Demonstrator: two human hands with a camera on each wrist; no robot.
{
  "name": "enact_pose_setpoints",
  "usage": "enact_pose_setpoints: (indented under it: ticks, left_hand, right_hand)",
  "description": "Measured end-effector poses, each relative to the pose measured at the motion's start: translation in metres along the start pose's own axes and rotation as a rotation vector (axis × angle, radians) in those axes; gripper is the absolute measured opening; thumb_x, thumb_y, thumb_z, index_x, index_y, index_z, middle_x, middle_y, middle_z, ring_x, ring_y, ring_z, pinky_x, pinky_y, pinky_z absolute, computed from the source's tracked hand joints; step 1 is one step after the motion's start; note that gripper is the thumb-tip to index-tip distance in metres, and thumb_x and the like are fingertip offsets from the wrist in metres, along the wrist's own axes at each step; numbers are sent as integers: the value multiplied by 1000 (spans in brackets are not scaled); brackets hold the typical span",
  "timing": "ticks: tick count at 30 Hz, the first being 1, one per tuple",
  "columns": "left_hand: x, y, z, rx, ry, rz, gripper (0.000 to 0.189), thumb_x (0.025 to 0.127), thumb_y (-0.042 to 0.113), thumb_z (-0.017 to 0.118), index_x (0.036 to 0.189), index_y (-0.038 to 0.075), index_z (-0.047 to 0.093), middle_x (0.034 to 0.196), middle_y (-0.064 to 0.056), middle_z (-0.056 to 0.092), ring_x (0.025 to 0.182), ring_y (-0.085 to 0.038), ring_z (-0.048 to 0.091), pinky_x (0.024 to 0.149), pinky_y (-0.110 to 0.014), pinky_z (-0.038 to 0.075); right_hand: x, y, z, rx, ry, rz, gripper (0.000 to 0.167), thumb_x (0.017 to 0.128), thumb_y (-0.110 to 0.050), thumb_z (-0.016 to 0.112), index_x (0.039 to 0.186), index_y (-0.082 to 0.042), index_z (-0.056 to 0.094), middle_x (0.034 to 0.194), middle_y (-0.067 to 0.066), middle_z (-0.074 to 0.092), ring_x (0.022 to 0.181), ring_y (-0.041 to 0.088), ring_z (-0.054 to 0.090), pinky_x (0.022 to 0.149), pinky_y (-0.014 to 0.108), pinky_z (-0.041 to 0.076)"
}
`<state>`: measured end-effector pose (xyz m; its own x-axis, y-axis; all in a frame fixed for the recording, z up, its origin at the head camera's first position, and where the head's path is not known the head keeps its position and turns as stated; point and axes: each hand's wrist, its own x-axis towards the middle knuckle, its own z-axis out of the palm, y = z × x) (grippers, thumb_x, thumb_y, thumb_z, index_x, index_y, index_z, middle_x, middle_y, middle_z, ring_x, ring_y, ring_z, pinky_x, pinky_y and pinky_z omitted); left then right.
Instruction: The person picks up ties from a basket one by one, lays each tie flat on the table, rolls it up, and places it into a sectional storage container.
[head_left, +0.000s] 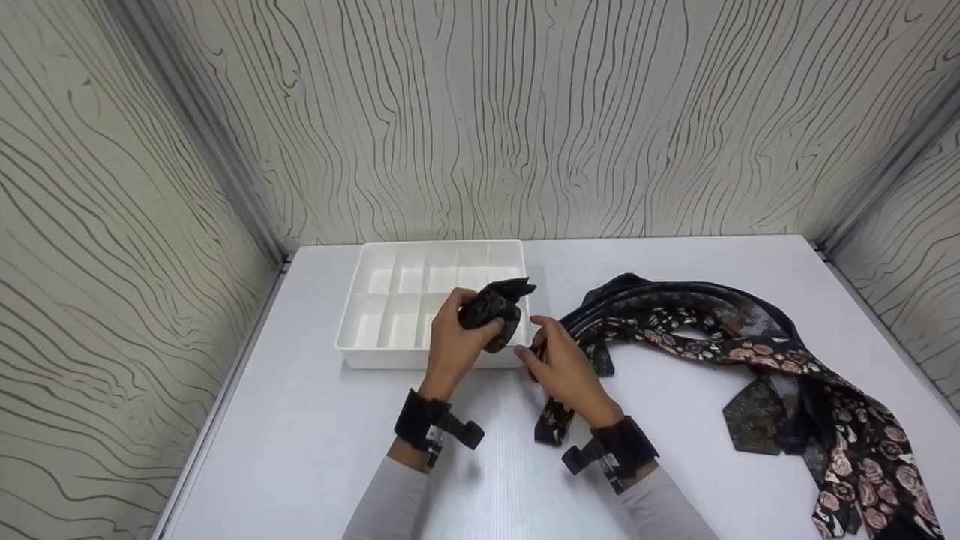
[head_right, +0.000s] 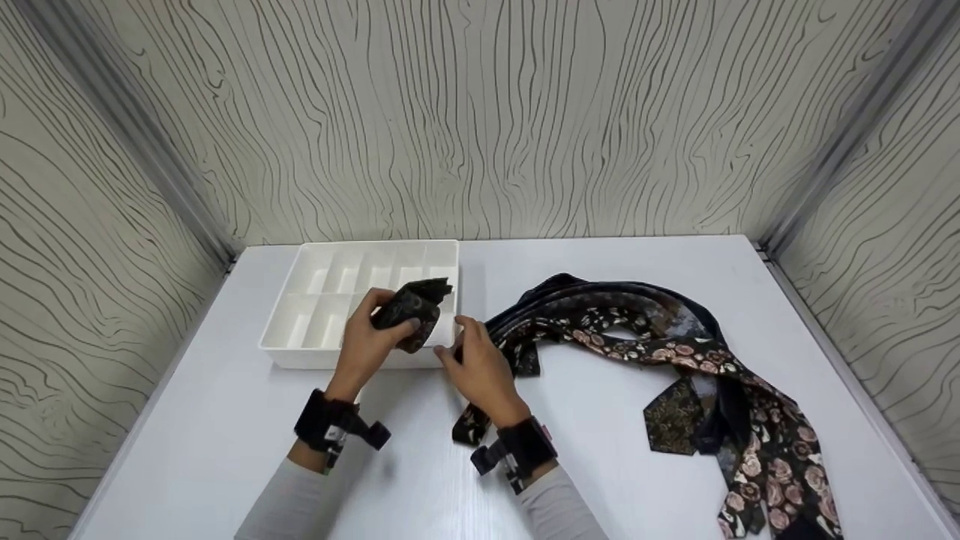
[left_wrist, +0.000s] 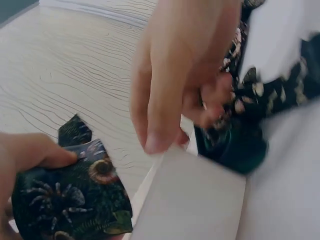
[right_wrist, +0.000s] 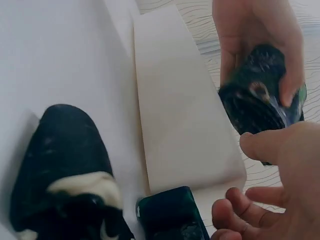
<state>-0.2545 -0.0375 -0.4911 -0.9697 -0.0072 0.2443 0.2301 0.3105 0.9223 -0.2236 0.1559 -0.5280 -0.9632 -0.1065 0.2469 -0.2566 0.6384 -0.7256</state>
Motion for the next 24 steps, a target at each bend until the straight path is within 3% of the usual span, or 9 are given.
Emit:
enact_pose_setpoints:
  ticks: [3, 8, 15, 24]
  left_hand:
    - [9, -3, 12, -4, 7, -50, 43, 82, 21, 86, 120, 11, 66, 118, -9, 72, 108, -26, 67, 96, -44, 54]
    - [18, -8, 26, 93, 31, -80, 43, 80, 24, 86, 117, 10, 66, 115, -11, 74, 107, -27, 67, 93, -43, 54]
    - [23, -5, 34, 292, 7, 28, 42, 77, 23, 85, 112, 7, 69, 107, -11, 74, 100, -28, 65, 89, -44, 54]
    - [25, -3, 44, 367, -12, 1, 49, 82, 25, 82, 124, 8, 66, 115, -13, 69, 104, -30, 61, 85, -40, 52]
  right_hand:
    - [4, 1, 2, 9, -18, 34, 56, 101, -23, 73, 147, 0, 52, 97, 0, 62, 77, 8, 55, 77, 31, 49]
    - [5, 2, 3, 16, -20, 48, 54, 100, -23, 73, 147, -3, 52, 95, -2, 62, 74, 7, 54, 76, 32, 50]
    - [6, 3, 4, 23, -20, 42, 54, 101, -20, 72, 147, -4, 51, 95, -1, 63, 75, 7, 56, 76, 32, 51]
    - [4, 4, 2, 43, -16, 26, 53, 102, -19, 72, 147, -4, 50, 94, 0, 62, 75, 6, 55, 72, 27, 49]
